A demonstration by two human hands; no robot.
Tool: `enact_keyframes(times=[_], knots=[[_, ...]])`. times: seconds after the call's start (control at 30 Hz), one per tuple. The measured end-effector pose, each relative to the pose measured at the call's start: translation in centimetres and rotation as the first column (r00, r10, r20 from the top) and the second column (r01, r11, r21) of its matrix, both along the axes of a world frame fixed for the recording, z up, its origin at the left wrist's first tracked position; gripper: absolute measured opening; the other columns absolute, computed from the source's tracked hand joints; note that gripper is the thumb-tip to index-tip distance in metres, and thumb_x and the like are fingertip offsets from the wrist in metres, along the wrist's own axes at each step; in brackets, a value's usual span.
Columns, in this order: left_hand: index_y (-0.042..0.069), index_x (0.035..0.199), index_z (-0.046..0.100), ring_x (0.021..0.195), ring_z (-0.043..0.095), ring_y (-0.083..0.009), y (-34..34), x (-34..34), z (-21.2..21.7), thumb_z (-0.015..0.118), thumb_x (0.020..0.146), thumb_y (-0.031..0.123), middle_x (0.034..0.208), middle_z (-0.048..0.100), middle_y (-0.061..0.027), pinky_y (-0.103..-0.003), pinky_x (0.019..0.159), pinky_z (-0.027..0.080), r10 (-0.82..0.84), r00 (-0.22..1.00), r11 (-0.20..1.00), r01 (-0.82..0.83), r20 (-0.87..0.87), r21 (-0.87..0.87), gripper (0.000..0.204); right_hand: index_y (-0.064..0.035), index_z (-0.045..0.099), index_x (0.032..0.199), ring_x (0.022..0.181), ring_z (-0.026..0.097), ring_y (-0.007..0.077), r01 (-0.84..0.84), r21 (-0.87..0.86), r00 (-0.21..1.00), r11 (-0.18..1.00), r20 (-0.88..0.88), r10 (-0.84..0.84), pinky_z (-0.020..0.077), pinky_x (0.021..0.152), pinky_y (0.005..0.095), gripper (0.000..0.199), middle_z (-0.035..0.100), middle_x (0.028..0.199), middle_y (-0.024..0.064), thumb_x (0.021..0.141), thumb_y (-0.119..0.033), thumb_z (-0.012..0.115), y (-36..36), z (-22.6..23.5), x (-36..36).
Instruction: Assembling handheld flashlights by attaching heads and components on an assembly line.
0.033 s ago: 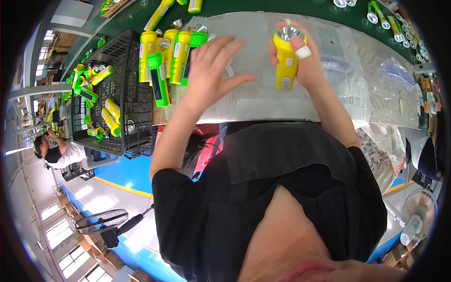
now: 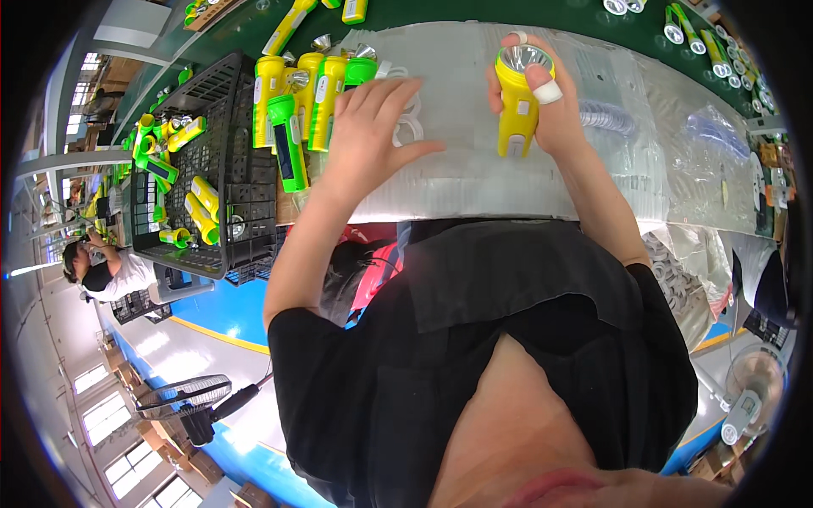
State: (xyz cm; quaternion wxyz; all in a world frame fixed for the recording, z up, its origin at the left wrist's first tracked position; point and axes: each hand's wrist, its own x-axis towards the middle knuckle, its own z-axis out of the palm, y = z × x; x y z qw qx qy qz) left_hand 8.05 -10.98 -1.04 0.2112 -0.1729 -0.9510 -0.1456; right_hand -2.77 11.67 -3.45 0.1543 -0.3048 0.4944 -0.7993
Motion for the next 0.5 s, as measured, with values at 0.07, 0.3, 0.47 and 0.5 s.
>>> enact_keyframes(times=[0.07, 0.3, 0.47, 0.5], knots=[[0.01, 0.119, 0.058, 0.108, 0.057, -0.0268, -1.3, 1.0, -1.2, 0.081, 0.066, 0.029, 0.112, 0.063, -0.0064, -0.041, 0.09, 0.041, 0.058, 0.998, 0.993, -0.055, 0.034, -0.105, 0.061, -0.0074, 0.049, 0.123, 0.07, 0.056, 0.016, 0.005, 0.011, 0.999, 1.0, -0.033, -0.005, 0.0462, 0.064, 0.0308, 0.042, 0.058, 0.084, 0.0102, 0.096, -0.039, 0.055, -0.6, -1.0, 0.0], [0.008, 0.109, 0.062, 0.107, 0.055, -0.025, 2.6, -2.7, -1.3, 0.075, 0.071, 0.027, 0.102, 0.063, -0.0062, -0.042, 0.096, 0.037, -0.197, 0.945, 0.933, 0.263, 0.262, -0.247, 0.044, -0.0069, 0.048, 0.124, 0.07, 0.056, 0.0148, 0.038, 0.039, 0.997, 0.999, -0.07, -0.035, 0.0466, 0.066, 0.0301, 0.036, 0.059, 0.084, 0.0085, 0.097, -0.028, 0.055, -0.6, -1.8, -0.3], [0.006, 0.104, 0.061, 0.1, 0.056, -0.0264, 5.2, -6.8, -2.1, 0.072, 0.068, 0.028, 0.098, 0.063, -0.009, -0.044, 0.092, 0.038, -0.293, 0.911, 0.875, 0.378, 0.29, -0.304, 0.044, -0.0064, 0.049, 0.123, 0.07, 0.057, 0.0142, 0.046, -0.065, 0.999, 0.997, -0.01, -0.046, 0.0476, 0.066, 0.0295, 0.031, 0.06, 0.085, 0.0075, 0.096, -0.02, 0.055, 0.0, -2.0, -0.4], [0.006, 0.104, 0.061, 0.101, 0.056, -0.0264, 5.1, -7.3, -1.5, 0.07, 0.068, 0.027, 0.098, 0.063, -0.0097, -0.043, 0.092, 0.038, -0.261, 0.914, 0.901, 0.347, 0.312, -0.262, 0.043, -0.0065, 0.049, 0.123, 0.07, 0.057, 0.0144, 0.069, -0.067, 0.998, 0.995, -0.008, -0.069, 0.0476, 0.066, 0.0295, 0.031, 0.06, 0.085, 0.0076, 0.096, -0.02, 0.055, 0.2, -2.0, -0.4]])
